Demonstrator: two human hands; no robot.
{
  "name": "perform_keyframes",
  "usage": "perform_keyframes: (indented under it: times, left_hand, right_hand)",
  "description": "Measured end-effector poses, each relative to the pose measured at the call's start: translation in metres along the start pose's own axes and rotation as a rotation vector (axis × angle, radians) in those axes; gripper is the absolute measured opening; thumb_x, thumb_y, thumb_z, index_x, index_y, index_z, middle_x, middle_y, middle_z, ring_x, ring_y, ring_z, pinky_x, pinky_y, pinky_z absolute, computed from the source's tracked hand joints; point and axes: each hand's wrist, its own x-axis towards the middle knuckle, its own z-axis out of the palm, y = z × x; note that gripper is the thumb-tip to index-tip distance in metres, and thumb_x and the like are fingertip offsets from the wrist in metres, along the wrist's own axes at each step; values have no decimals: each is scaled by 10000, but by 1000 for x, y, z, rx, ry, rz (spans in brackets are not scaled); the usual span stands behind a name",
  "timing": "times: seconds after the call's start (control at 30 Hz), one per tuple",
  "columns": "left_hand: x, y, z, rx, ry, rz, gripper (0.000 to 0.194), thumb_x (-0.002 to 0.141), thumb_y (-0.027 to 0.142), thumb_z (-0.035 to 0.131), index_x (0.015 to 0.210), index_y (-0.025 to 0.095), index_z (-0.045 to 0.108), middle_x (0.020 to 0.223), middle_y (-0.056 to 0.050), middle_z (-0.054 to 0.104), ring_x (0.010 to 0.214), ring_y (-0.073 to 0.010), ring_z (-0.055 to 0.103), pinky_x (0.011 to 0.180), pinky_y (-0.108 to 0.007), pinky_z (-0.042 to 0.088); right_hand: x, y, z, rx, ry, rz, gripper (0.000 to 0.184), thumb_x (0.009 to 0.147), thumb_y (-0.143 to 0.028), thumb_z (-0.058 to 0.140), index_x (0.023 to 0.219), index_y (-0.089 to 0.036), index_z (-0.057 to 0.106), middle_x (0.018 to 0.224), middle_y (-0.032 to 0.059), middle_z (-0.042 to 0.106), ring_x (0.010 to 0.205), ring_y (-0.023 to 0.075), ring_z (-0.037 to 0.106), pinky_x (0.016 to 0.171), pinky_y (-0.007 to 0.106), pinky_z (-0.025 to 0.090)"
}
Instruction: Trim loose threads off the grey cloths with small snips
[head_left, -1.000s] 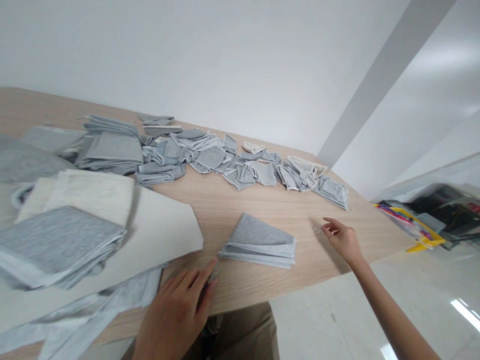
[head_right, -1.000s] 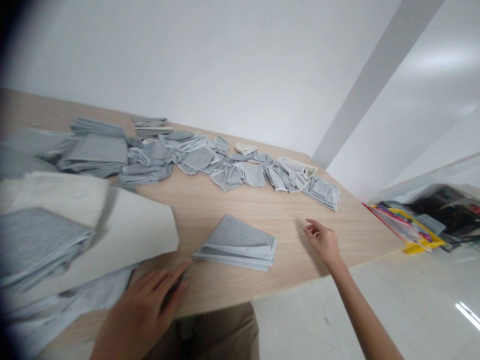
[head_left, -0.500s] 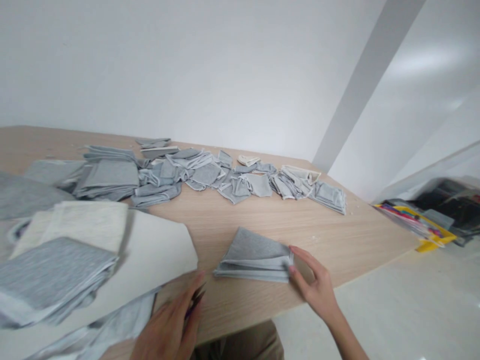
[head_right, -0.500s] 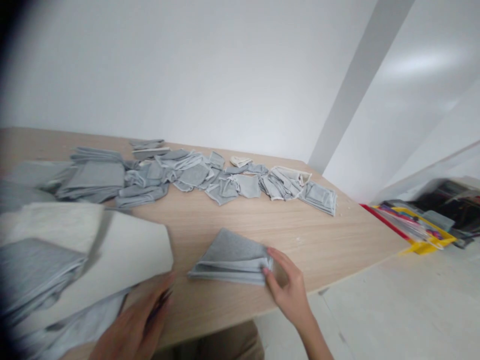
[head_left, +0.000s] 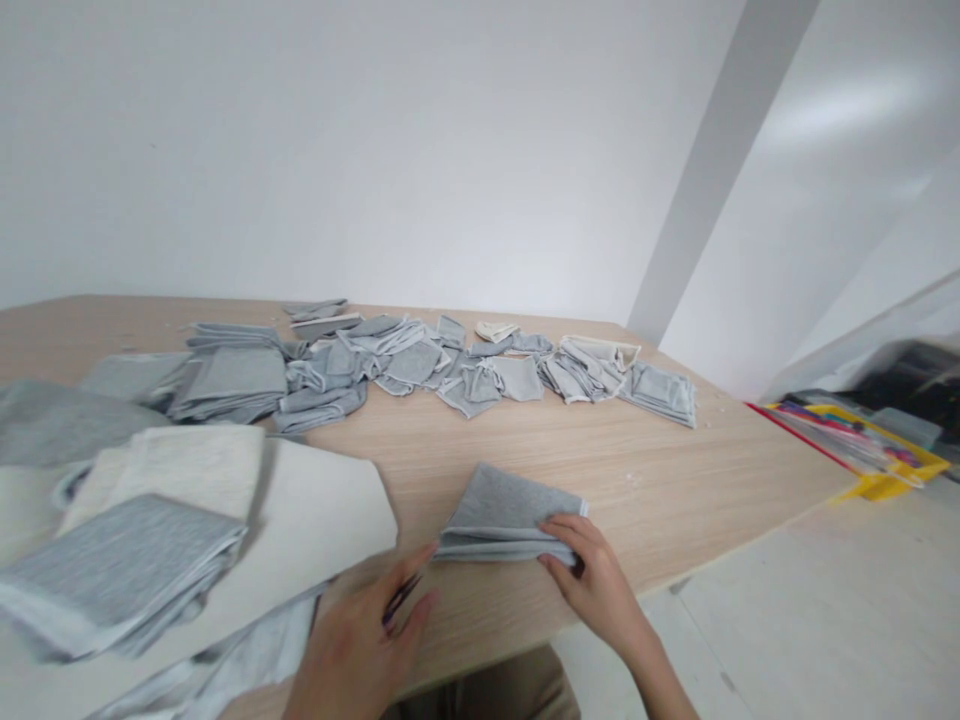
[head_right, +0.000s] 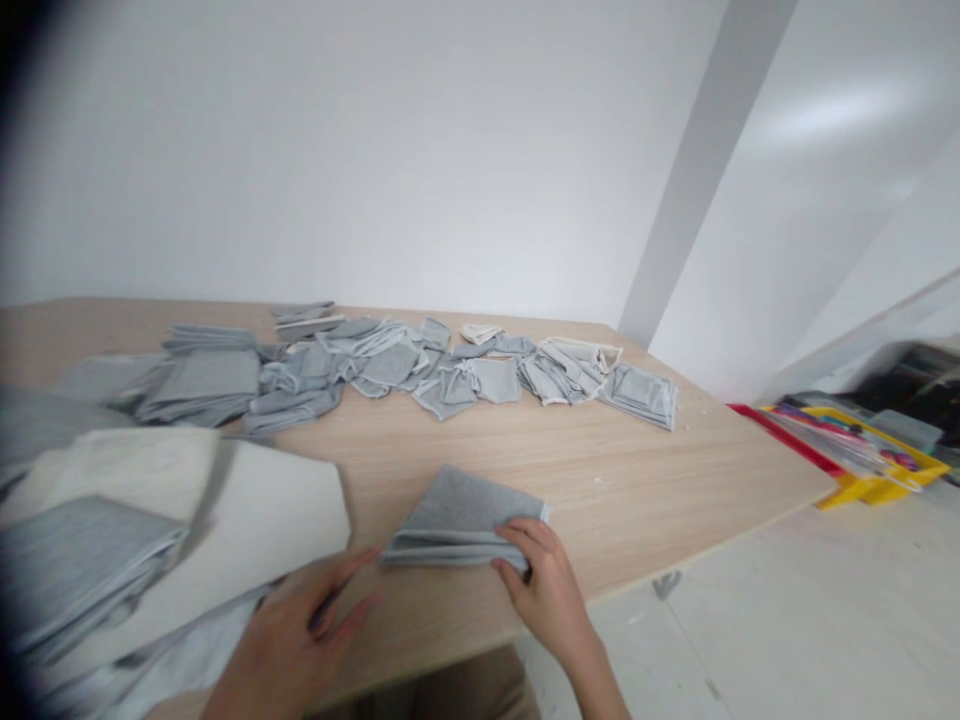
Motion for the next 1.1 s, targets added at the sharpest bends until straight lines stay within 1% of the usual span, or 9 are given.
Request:
perform_keyframes:
  times: [0.1, 0.2, 0.3, 0.4, 0.5, 0.6, 0.73, 0.9, 1.1]
  left_hand:
    - [18, 19, -6, 127, -85, -60, 415, 906, 358, 506, 1312, 292, 563, 1049, -41, 761, 946, -285, 712, 846, -427, 534]
    - [33, 31, -5, 168, -160, -62, 473, 869, 329, 570, 1340, 295, 544, 1052, -62, 758, 974, -300, 699, 852, -428, 515]
    - [42, 35, 4, 128, -148, -48, 451, 870, 326, 572, 1320, 294, 561, 1097, -55, 746, 1003, -280, 686, 874, -400, 496]
    - [48, 33, 12, 116, -109, -62, 374, 911, 365, 509, 1265, 287, 601, 1090, -51, 748, 988, -274, 688, 847, -386, 493]
    - [47, 32, 16, 120, -93, -66, 321, 946, 395, 444, 1151, 280, 662, 1023, -46, 760, 952, -267, 694, 822, -374, 488]
    - [42, 31, 16, 118, -85, -69, 338, 970, 405, 392, 1062, 273, 689, 953, -38, 767, 892, -252, 704, 783, -354, 486]
    - [37, 30, 17, 90, -60, -59, 340, 983, 379, 369, 1086, 261, 671, 998, -37, 765, 909, -245, 710, 794, -352, 493]
    - [36, 28, 19, 82, -54, -72, 320, 981, 341, 377, 1090, 262, 667, 999, -40, 764, 907, -252, 711, 791, -366, 501]
    - [34, 26, 20, 45, -67, -79, 300, 972, 315, 395, 1093, 280, 667, 985, -27, 767, 895, -252, 715, 807, -391, 512]
  right_hand:
    - [1, 1, 2, 24, 20, -12, 246, 886, -248, 614, 1110, -254, 715, 1101, 88, 699, 1069, 242, 634, 956, 417, 515]
    - [2, 0, 4, 52, 57, 2, 211, 906, -261, 587, 1061, -248, 730, 1063, 87, 709, 1034, 242, 644, 930, 408, 523]
    - [4, -2, 6, 87, 69, 20, 190, 914, -259, 570, 1007, -239, 735, 1034, 82, 716, 1012, 238, 649, 917, 396, 527]
    - [4, -3, 6, 109, 80, 41, 192, 921, -259, 554, 994, -230, 730, 1026, 82, 718, 1008, 236, 651, 916, 386, 527]
    - [3, -3, 7, 110, 106, 60, 199, 922, -270, 551, 998, -218, 728, 1021, 95, 715, 1001, 243, 653, 909, 387, 533]
    - [2, -3, 8, 101, 116, 63, 208, 920, -270, 550, 1022, -218, 724, 1038, 103, 712, 1013, 252, 652, 921, 403, 533]
    - [0, -5, 6, 74, 87, 60, 235, 912, -270, 556, 1085, -230, 711, 1097, 105, 700, 1058, 261, 644, 950, 426, 529]
    - [-2, -6, 6, 37, 80, 54, 292, 833, -275, 657, 1119, -236, 702, 1146, 112, 687, 1079, 287, 642, 956, 443, 535]
    - [-3, -2, 9, 43, 90, 57, 263, 856, -241, 624, 1106, -248, 706, 1105, 99, 703, 1060, 274, 652, 940, 426, 545]
